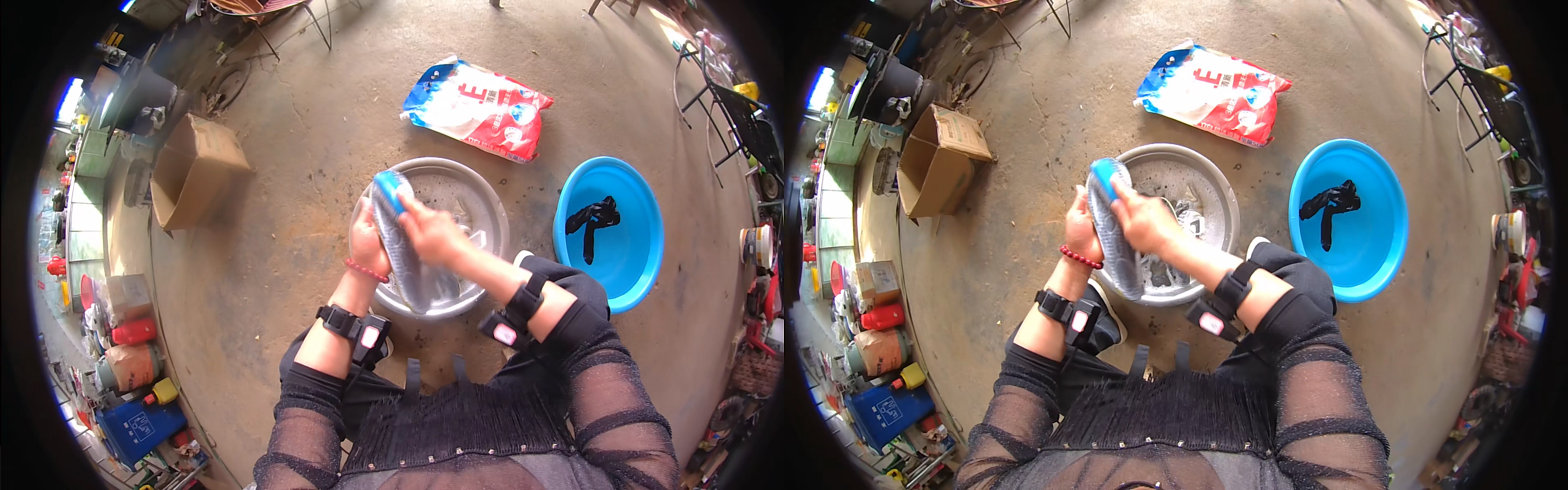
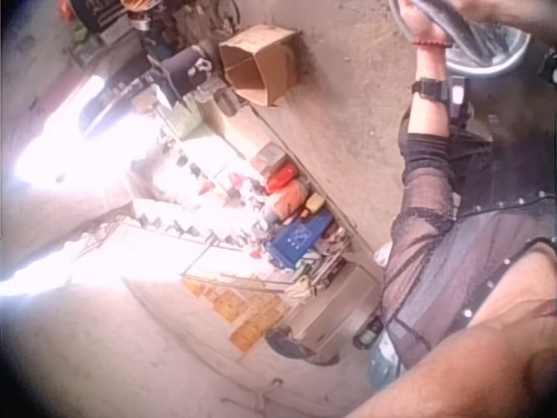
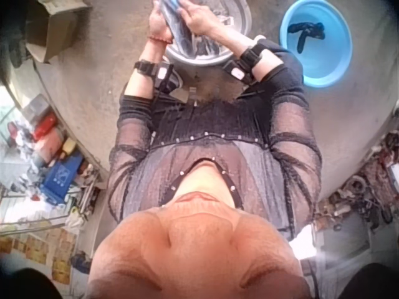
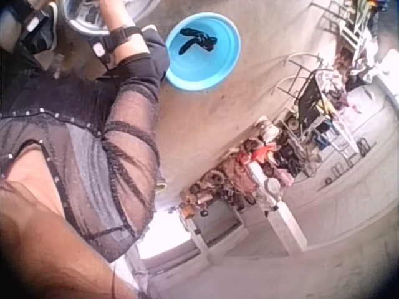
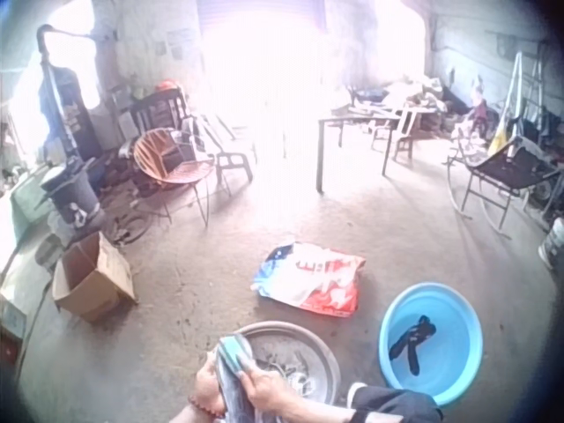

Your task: The person scrubs a gray sneaker with a blue brush in a metal basin of soapy water, rinses it, and places it in a blue plastic basin. The person then removes and scrubs the insole before returning it to the shoe.

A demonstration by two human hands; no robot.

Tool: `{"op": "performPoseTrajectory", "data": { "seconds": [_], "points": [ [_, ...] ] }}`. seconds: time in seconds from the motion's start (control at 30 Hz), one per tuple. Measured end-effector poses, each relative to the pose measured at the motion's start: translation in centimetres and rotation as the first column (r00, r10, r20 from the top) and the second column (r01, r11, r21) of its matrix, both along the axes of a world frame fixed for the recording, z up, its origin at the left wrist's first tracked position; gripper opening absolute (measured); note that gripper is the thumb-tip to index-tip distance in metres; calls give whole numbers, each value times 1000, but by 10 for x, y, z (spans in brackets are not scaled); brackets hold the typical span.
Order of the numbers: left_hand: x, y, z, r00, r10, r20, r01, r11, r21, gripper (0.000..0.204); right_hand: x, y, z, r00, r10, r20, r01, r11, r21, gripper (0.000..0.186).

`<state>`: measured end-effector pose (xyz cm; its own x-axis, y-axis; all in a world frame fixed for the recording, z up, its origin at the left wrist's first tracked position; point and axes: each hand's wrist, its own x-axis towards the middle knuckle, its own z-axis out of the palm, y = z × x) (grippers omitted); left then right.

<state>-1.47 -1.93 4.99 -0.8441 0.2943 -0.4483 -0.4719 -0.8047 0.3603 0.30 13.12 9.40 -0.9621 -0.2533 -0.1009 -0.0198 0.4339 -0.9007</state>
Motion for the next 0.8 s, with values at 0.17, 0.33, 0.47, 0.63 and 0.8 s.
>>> {"op": "performPoseTrajectory", "data": {
  "seconds": [0.17, 0.33, 0.47, 0.63, 0.8],
  "points": [
    [3, 3, 3, 1000, 16, 15, -13, 984, -178, 68, 2, -2, -1, 989, 131, 63, -136, 988, 77, 46],
    [3, 7, 0, 1000, 6, 3, -6, 1000, -20, 58, -1, 1, 1, 998, -50, 26, 51, 999, -18, 45],
    [3, 7, 0, 998, 27, -51, -37, 980, -194, 64, 2, 0, -3, 985, 163, 54, -162, 986, -30, 47],
    [5, 9, 6, 986, -123, -113, 128, 991, 38, 64, -3, 1, -5, 980, -170, -99, 161, 983, -90, 46],
    [4, 5, 14, 997, 32, -65, -49, 959, -280, 69, 8, 1, -12, 990, 140, 15, -140, 990, -15, 48]
  ]
}}
